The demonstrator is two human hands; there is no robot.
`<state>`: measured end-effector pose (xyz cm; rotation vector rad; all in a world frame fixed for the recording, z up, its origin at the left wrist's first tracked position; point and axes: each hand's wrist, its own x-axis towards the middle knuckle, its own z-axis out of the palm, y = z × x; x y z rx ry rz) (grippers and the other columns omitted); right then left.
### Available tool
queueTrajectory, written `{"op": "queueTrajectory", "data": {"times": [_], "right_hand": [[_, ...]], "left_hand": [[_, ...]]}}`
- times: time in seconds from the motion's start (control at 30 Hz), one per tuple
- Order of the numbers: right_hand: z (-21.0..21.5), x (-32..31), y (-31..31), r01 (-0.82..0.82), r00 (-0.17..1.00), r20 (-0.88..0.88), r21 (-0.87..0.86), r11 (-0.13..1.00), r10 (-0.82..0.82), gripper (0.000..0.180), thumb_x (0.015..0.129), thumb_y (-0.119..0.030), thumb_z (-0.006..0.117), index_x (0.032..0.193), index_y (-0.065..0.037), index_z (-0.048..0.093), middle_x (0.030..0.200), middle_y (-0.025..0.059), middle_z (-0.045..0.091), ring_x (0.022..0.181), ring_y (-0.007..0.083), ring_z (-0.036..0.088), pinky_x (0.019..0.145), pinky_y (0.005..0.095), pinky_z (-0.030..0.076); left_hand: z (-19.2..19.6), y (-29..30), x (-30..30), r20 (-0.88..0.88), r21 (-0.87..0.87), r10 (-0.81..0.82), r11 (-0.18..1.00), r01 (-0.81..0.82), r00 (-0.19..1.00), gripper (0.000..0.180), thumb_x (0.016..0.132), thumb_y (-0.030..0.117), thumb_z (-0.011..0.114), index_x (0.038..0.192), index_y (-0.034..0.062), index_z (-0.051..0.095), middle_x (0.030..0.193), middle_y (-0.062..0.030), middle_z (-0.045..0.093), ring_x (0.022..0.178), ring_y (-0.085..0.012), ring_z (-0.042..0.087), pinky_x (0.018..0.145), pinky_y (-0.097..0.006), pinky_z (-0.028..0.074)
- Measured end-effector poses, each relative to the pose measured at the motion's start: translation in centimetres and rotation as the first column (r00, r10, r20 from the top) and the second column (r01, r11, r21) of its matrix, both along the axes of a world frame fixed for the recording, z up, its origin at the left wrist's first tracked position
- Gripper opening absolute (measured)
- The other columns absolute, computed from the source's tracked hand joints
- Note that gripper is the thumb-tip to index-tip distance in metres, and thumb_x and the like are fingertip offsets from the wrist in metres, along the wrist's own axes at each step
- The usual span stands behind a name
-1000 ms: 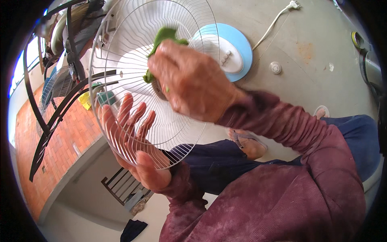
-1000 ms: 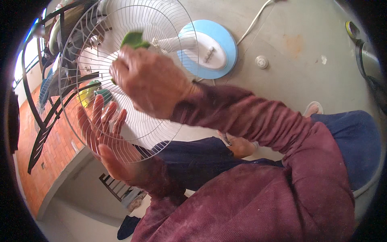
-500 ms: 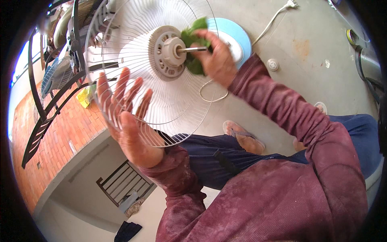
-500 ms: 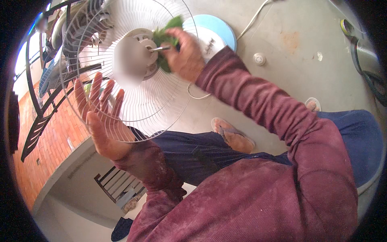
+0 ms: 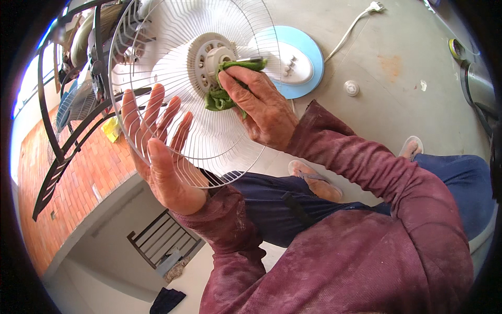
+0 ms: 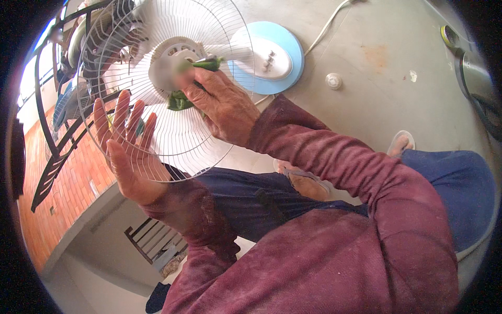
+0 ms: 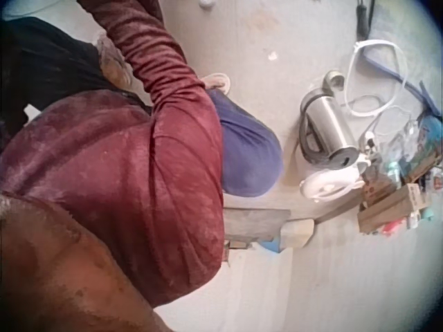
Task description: The person washes a green cloth in a bathroom sink, then carries a blue fan blade and the cloth to a tiled room. They sit on the floor and wipe the fan's cage, motor housing, and base with the cloth. After cleaning, they stand, walk to a window, and hang the cloth to dry.
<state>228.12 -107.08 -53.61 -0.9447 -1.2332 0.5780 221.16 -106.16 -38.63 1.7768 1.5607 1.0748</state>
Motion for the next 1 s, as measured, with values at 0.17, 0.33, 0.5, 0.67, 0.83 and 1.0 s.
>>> {"op": "queueTrajectory", "data": {"times": [0.17, 0.33, 0.5, 0.67, 0.83, 1.0], "right_hand": [[-7.7, -1.1, 0.7, -0.038, 0.997, 0.060, -0.198, 0.979, 0.051, 0.055, 0.068, 0.008, 0.055, 0.122, -0.003, 0.053, 0.116, 0.0156, 0.053, 0.107, 0.0318, 0.052, 0.095, 0.0374, 0.044], [-6.9, 6.6, 3.8, -0.197, 0.919, -0.395, -0.485, 0.852, -0.012, 0.028, 0.084, -0.017, 0.054, 0.105, 0.000, 0.060, 0.092, 0.0134, 0.066, 0.084, 0.0188, 0.063, 0.077, 0.0316, 0.051], [2.6, 9.3, 5.3, -0.423, 0.901, 0.049, -0.113, 0.899, 0.430, 0.025, 0.073, -0.014, 0.060, 0.095, -0.002, 0.065, 0.081, 0.0101, 0.065, 0.078, 0.0220, 0.063, 0.076, 0.0335, 0.051], [3.4, 8.5, 5.6, -0.395, 0.847, 0.325, -0.147, 0.907, 0.422, 0.019, 0.069, -0.005, 0.059, 0.084, 0.003, 0.066, 0.080, 0.0131, 0.062, 0.076, 0.0275, 0.062, 0.071, 0.0339, 0.050], [2.3, 7.8, 7.2, -0.483, 0.634, 0.255, -0.608, 0.630, 0.731, 0.017, 0.074, -0.008, 0.055, 0.080, 0.003, 0.067, 0.081, 0.0165, 0.065, 0.077, 0.0268, 0.063, 0.072, 0.0330, 0.050], [-4.5, 8.6, 7.0, -0.761, 0.495, -0.844, -0.306, 0.572, 0.207, 0.021, 0.085, -0.015, 0.058, 0.102, -0.003, 0.059, 0.087, 0.0084, 0.064, 0.076, 0.0140, 0.064, 0.065, 0.0268, 0.055]], "left_hand": [[0.6, 0.7, -0.4, 0.021, -0.009, 0.004, 1.000, -0.004, 1.000, 0.088, 0.078, 0.053, 0.056, 0.140, -0.0027, 0.027, 0.123, -0.0266, 0.049, 0.105, -0.0292, 0.055, 0.086, -0.036, 0.049], [0.7, -0.3, -1.7, -0.065, -0.051, -0.047, 0.998, 0.044, 0.997, 0.085, 0.081, 0.054, 0.050, 0.141, -0.0012, 0.025, 0.128, -0.0275, 0.045, 0.113, -0.0319, 0.052, 0.092, -0.040, 0.046], [0.8, -0.9, -1.8, -0.072, -0.043, -0.050, 0.998, 0.047, 0.996, 0.090, 0.079, 0.052, 0.053, 0.140, -0.0059, 0.022, 0.127, -0.0311, 0.045, 0.110, -0.0329, 0.055, 0.086, -0.039, 0.051], [0.8, -1.2, -2.2, -0.056, -0.030, -0.065, 0.998, 0.063, 0.996, 0.089, 0.076, 0.052, 0.055, 0.139, -0.0043, 0.027, 0.125, -0.0303, 0.047, 0.109, -0.0328, 0.055, 0.087, -0.041, 0.049], [0.7, -1.9, -3.0, -0.018, -0.032, -0.064, 0.997, 0.064, 0.998, 0.087, 0.074, 0.048, 0.057, 0.140, -0.0013, 0.030, 0.126, -0.0291, 0.047, 0.108, -0.0313, 0.055, 0.089, -0.040, 0.046], [0.7, -1.5, -3.6, -0.006, -0.046, -0.068, 0.997, 0.067, 0.998, 0.095, 0.076, 0.055, 0.056, 0.141, -0.0050, 0.021, 0.127, -0.0307, 0.045, 0.110, -0.0322, 0.054, 0.089, -0.039, 0.047]]}}
